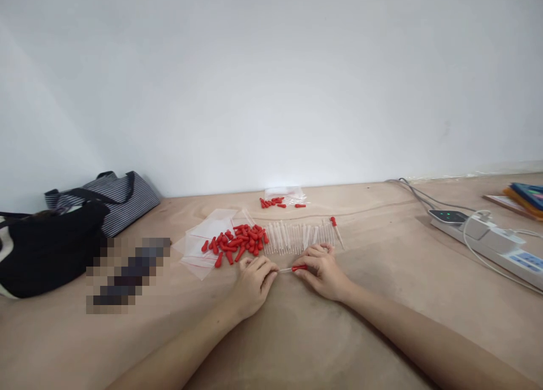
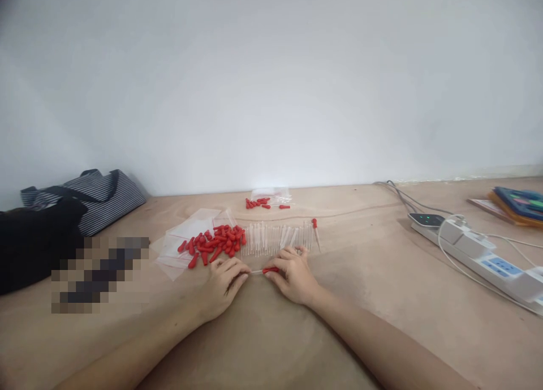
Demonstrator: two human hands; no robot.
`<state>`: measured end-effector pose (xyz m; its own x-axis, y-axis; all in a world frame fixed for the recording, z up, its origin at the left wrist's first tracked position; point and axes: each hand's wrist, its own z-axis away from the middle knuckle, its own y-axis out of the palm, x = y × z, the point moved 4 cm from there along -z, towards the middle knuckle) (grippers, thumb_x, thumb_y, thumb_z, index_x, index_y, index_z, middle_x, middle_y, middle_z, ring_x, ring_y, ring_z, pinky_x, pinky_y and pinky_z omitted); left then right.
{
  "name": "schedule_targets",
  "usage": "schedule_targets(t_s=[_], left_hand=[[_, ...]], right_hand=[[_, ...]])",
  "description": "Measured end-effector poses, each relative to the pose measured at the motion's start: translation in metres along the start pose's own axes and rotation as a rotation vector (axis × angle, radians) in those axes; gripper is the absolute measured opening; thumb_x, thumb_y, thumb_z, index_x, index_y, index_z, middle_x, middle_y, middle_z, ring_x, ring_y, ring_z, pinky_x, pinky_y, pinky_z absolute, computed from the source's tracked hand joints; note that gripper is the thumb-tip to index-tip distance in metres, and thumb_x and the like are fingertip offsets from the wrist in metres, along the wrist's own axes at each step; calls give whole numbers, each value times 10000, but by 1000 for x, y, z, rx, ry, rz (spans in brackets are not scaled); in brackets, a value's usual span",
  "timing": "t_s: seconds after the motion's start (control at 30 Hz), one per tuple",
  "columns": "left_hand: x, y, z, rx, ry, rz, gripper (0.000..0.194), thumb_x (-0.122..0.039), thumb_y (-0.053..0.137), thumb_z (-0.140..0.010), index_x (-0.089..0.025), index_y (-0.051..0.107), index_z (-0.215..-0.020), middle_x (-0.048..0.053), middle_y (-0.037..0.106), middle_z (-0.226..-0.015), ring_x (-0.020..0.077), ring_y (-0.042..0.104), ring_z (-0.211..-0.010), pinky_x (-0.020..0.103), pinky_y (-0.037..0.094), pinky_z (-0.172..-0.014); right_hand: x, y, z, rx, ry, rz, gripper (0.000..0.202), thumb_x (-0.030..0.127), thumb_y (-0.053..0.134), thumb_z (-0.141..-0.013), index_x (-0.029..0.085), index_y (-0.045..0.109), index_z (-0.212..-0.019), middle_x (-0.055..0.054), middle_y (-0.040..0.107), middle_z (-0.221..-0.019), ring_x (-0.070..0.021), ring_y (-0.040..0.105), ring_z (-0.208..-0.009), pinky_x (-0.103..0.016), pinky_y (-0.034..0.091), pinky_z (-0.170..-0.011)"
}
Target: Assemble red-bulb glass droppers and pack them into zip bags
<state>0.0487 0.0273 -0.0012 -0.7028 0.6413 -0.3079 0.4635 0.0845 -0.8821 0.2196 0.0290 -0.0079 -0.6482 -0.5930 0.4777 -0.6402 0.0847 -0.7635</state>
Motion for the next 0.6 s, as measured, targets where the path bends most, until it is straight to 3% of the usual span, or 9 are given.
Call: schedule_targets(t_s=[0.2, 0.6], left_hand=[[-5, 2, -2, -2, 0, 6, 184, -227, 392, -864, -228, 575, -886, -20, 638, -790, 149, 528, -768, 336, 227, -742], [-9, -2, -1, -111, 61, -34, 177, -229, 450, -841, -243, 622, -799, -41, 637, -656, 124, 493, -637, 334, 199, -709]], right_hand=[[3, 1, -1, -11, -27, -58, 120, 290, 484, -820, 243, 594, -830, 1, 640, -800, -162, 518, -834, -438, 140, -894], [10, 5, -3, -74, -49, -102, 184, 345, 493, -817, 222, 607, -741, 12, 606, -655, -135, 512, -712, -404, 206, -851]])
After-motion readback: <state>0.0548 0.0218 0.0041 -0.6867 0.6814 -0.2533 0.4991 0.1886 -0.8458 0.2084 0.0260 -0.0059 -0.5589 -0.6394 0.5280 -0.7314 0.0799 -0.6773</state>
